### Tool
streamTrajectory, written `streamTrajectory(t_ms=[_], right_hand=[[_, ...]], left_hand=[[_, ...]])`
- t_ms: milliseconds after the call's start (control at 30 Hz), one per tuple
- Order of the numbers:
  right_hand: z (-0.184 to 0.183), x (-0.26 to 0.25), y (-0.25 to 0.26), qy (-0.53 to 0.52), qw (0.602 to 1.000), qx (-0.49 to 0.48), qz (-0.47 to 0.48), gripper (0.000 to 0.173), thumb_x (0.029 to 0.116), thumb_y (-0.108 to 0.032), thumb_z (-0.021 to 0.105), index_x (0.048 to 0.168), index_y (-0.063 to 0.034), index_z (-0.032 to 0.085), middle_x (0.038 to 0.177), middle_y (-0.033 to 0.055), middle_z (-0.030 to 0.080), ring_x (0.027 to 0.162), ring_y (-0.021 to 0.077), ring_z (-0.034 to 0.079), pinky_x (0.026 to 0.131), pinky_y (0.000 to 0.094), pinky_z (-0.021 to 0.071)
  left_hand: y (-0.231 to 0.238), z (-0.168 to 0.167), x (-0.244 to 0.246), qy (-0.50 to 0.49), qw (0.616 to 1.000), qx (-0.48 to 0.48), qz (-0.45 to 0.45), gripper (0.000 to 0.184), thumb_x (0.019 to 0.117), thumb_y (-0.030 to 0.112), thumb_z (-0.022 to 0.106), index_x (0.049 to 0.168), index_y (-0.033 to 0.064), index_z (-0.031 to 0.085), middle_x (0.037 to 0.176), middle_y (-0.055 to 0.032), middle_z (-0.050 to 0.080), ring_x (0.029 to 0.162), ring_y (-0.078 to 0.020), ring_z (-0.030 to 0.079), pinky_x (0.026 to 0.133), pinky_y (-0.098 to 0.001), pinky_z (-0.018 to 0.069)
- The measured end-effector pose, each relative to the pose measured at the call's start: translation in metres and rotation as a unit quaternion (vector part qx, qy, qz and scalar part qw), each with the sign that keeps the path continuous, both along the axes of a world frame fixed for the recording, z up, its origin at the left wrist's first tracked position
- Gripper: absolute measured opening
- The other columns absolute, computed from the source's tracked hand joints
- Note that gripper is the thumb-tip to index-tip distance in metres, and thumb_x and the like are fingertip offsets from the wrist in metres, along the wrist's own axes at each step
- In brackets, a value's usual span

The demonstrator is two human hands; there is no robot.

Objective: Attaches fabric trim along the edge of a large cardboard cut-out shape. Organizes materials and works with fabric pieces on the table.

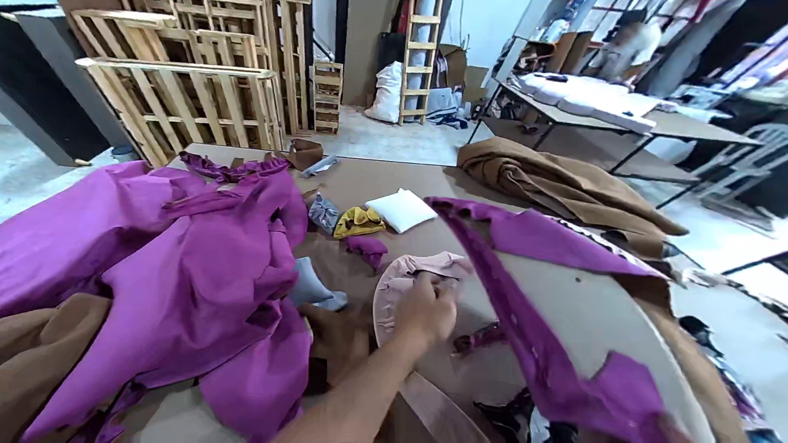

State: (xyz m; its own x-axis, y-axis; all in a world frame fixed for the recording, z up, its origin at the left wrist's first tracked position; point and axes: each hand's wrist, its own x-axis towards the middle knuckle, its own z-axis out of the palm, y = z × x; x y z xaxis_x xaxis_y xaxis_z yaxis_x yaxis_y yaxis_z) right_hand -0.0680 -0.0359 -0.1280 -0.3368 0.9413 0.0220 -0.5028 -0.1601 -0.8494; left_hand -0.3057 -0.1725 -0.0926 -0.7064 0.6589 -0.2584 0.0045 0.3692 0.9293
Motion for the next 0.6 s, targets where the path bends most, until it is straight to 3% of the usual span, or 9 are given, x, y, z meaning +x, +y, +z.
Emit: streamTrajectory(t_ms=[100,167,233,367,500,600], right_hand=[[0.009,-0.043,0.035,-0.04,0.998,-0.028,-0.038,0.025,0.1102,-0.031,0.034,0.118,-0.0168,0.053,0.096,-0.0015,0.07,0.084,0.0128,0.071,0.069,0.0376,0.0626],[0.011,-0.085,0.055,-0.037,0.997,-0.054,-0.043,0.026,0.108,-0.033,0.038,0.124,-0.0168,0.051,0.104,0.0015,0.067,0.091,0.0168,0.07,0.075,0.0425,0.0617],[0.012,-0.137,0.079,-0.008,0.997,-0.078,-0.01,0.031,0.1076,-0.035,0.04,0.131,-0.0166,0.048,0.115,0.0054,0.064,0.102,0.0224,0.068,0.084,0.0485,0.0596],[0.005,-0.25,0.143,0.005,0.993,-0.104,0.058,0.044,0.1052,-0.039,0.047,0.141,-0.0146,0.043,0.124,0.011,0.061,0.107,0.0266,0.065,0.085,0.0494,0.0585],[-0.009,-0.354,0.198,0.03,0.99,-0.109,0.079,0.058,0.1047,-0.049,0.05,0.15,-0.0149,0.037,0.135,0.0158,0.058,0.114,0.0321,0.065,0.089,0.0519,0.0592],[-0.032,-0.407,0.198,0.004,0.989,-0.108,0.105,0.063,0.1048,-0.055,0.047,0.154,-0.017,0.033,0.141,0.0128,0.054,0.119,0.0272,0.062,0.094,0.0448,0.0575]], left_hand=[[0.016,-0.032,-0.033,0.125,0.981,-0.142,-0.034,0.039,0.1076,0.033,0.045,0.135,0.0097,0.061,0.123,-0.0145,0.069,0.117,-0.0308,0.066,0.102,-0.0555,0.0509],[0.013,-0.054,-0.046,0.191,0.958,-0.209,-0.042,0.036,0.1065,0.033,0.046,0.131,0.0151,0.066,0.121,-0.0125,0.071,0.114,-0.0319,0.067,0.096,-0.0577,0.0525],[0.003,-0.068,-0.068,0.239,0.947,-0.214,-0.006,0.036,0.1072,0.034,0.046,0.13,0.0146,0.067,0.12,-0.015,0.071,0.111,-0.0362,0.068,0.092,-0.0623,0.0531],[-0.03,-0.101,-0.118,0.25,0.929,-0.243,0.124,0.042,0.1083,0.035,0.044,0.134,0.0049,0.058,0.112,-0.0252,0.069,0.102,-0.046,0.068,0.084,-0.0673,0.0528],[-0.028,-0.137,-0.127,0.297,0.867,-0.385,0.11,0.04,0.1037,0.037,0.049,0.131,0.0118,0.062,0.128,-0.0173,0.066,0.112,-0.0384,0.067,0.086,-0.0592,0.0552],[-0.023,-0.137,-0.132,0.3,0.859,-0.394,0.126,0.035,0.1047,0.035,0.047,0.127,0.0122,0.062,0.115,-0.0175,0.07,0.1,-0.0391,0.07,0.078,-0.0582,0.0558]])
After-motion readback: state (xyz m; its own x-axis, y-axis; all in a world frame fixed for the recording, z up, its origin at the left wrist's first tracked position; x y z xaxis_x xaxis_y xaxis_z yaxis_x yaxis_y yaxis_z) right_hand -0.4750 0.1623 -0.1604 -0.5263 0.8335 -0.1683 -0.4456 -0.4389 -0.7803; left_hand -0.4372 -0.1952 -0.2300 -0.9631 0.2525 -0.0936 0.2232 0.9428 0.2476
